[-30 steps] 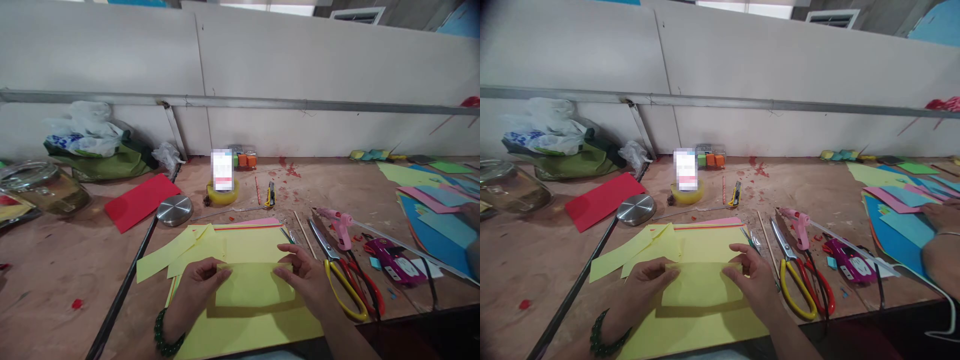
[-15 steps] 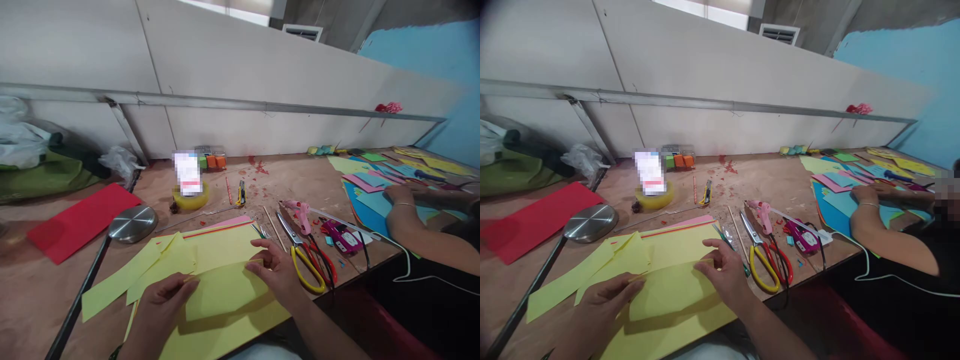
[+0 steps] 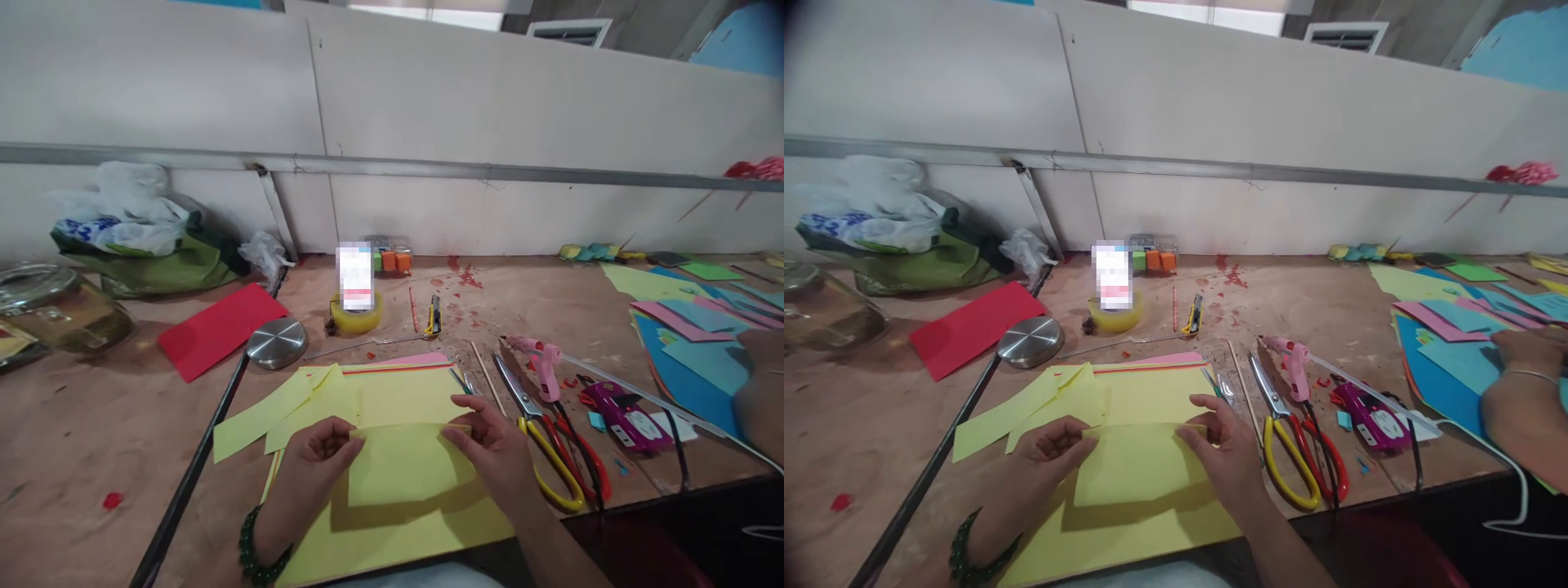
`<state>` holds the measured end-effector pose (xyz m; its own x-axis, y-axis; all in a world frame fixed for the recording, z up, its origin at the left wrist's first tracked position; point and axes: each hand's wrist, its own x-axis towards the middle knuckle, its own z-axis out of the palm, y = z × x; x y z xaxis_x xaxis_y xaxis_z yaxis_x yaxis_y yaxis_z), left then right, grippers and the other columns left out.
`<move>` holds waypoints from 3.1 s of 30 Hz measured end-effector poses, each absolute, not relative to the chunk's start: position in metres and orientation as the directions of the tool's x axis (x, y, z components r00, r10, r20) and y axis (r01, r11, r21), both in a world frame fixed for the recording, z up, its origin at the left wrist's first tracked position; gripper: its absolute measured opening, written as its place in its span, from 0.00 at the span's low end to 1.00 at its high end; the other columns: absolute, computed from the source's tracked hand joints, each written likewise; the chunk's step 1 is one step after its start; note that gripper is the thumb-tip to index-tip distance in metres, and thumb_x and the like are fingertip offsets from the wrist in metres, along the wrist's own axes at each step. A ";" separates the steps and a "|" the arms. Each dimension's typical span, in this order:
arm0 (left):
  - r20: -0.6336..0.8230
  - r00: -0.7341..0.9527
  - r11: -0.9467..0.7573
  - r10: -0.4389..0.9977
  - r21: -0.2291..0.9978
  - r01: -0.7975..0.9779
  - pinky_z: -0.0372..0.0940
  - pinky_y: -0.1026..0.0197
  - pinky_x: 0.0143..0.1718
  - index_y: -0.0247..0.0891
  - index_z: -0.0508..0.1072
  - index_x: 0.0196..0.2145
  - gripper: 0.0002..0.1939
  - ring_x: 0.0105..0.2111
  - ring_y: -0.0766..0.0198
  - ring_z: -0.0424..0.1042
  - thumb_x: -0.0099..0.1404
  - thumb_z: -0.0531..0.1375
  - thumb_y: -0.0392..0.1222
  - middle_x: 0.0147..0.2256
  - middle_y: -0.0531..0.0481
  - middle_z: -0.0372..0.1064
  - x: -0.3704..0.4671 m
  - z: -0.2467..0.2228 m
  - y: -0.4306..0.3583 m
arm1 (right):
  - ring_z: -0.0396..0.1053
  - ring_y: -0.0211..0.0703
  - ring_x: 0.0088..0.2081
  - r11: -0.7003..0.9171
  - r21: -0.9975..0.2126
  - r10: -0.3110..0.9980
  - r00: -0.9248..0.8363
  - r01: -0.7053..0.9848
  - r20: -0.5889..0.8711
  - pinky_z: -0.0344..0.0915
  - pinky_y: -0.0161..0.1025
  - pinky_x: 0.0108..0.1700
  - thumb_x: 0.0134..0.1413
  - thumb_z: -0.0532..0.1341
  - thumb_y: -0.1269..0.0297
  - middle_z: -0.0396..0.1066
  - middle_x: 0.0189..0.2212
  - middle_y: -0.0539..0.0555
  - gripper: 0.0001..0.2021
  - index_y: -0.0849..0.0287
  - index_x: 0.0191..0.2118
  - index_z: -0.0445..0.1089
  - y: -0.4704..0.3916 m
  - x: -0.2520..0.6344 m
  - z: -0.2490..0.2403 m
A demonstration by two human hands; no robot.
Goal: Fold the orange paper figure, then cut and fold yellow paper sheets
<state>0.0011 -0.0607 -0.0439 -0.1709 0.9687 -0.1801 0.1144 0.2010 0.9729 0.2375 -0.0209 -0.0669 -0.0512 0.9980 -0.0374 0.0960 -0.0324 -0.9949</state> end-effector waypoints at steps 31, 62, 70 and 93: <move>-0.147 -0.094 0.165 0.985 0.959 0.232 0.65 0.67 0.24 0.39 0.76 0.22 0.19 0.23 0.63 0.69 0.53 0.65 0.59 0.21 0.52 0.71 -0.015 -0.056 -0.063 | 0.71 0.41 0.23 0.024 -0.993 1.000 -0.017 0.114 0.022 0.65 0.35 0.26 0.42 0.70 0.50 0.76 0.22 0.51 0.21 0.58 0.40 0.70 -0.019 0.230 -0.060; -0.033 0.135 -0.120 0.990 0.286 0.951 0.58 0.58 0.30 0.42 0.61 0.25 0.14 0.29 0.57 0.68 0.66 0.43 0.35 0.26 0.49 0.67 0.009 -0.061 -0.070 | 0.73 0.42 0.27 0.664 -0.372 0.723 -0.430 0.649 0.541 0.70 0.35 0.31 0.64 0.51 0.70 0.74 0.25 0.55 0.11 0.60 0.40 0.71 -0.028 0.239 -0.098; 0.068 0.026 -0.068 0.997 0.748 0.661 0.60 0.61 0.27 0.42 0.62 0.23 0.11 0.26 0.61 0.65 0.63 0.51 0.44 0.25 0.53 0.64 0.001 -0.053 -0.066 | 0.77 0.41 0.28 0.456 -0.742 0.887 -0.186 0.492 0.422 0.74 0.33 0.29 0.61 0.59 0.58 0.78 0.27 0.54 0.09 0.58 0.39 0.71 -0.029 0.244 -0.086; -0.039 -0.047 0.057 0.998 0.866 0.497 0.56 0.64 0.23 0.42 0.58 0.23 0.15 0.21 0.65 0.58 0.64 0.49 0.51 0.20 0.57 0.55 0.005 -0.046 -0.068 | 0.76 0.40 0.24 0.560 -0.610 0.781 -0.112 0.561 0.614 0.73 0.31 0.26 0.63 0.57 0.61 0.78 0.26 0.53 0.07 0.56 0.42 0.69 -0.035 0.239 -0.088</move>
<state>0.0052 -0.0676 -0.0459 -0.0470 0.9981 -0.0388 0.4973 0.0571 0.8657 0.2387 -0.0350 -0.0878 -0.1124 0.7812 0.6141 0.5607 0.5601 -0.6099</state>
